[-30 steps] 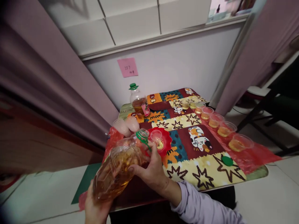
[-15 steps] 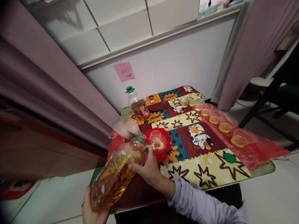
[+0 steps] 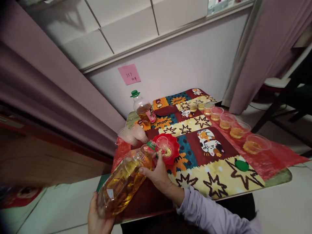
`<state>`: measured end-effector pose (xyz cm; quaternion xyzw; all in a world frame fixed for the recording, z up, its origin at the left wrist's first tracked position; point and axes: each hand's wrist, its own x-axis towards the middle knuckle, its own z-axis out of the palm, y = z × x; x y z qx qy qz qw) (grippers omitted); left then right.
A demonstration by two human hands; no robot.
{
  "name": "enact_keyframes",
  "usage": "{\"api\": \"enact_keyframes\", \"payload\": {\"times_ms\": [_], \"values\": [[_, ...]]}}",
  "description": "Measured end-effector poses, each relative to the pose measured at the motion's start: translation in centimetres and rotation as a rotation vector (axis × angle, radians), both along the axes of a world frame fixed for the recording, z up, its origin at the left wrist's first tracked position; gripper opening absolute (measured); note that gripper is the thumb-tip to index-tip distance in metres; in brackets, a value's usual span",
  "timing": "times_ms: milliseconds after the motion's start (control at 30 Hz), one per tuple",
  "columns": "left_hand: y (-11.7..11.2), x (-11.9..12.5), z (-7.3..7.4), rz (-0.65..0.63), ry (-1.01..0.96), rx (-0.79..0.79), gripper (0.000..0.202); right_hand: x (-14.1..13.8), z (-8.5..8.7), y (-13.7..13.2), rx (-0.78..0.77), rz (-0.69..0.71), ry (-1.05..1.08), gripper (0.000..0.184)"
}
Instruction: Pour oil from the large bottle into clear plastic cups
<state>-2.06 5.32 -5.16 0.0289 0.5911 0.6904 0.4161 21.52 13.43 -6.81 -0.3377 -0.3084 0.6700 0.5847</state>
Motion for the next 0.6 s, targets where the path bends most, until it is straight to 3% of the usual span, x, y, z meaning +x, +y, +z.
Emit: {"api": "enact_keyframes", "payload": {"times_ms": [233, 400, 600], "values": [[0.3, 0.7, 0.9, 0.029, 0.058, -0.095, 0.036, 0.2, 0.0, 0.3, 0.021, -0.001, 0.006, 0.077], [0.6, 1.0, 1.6, 0.058, -0.004, -0.109, 0.027, 0.2, -0.1, 0.2, 0.007, 0.007, 0.024, 0.076], [0.4, 0.3, 0.8, 0.024, 0.026, -0.036, 0.032, 0.4, -0.3, 0.3, -0.014, -0.011, -0.003, 0.075]]}}
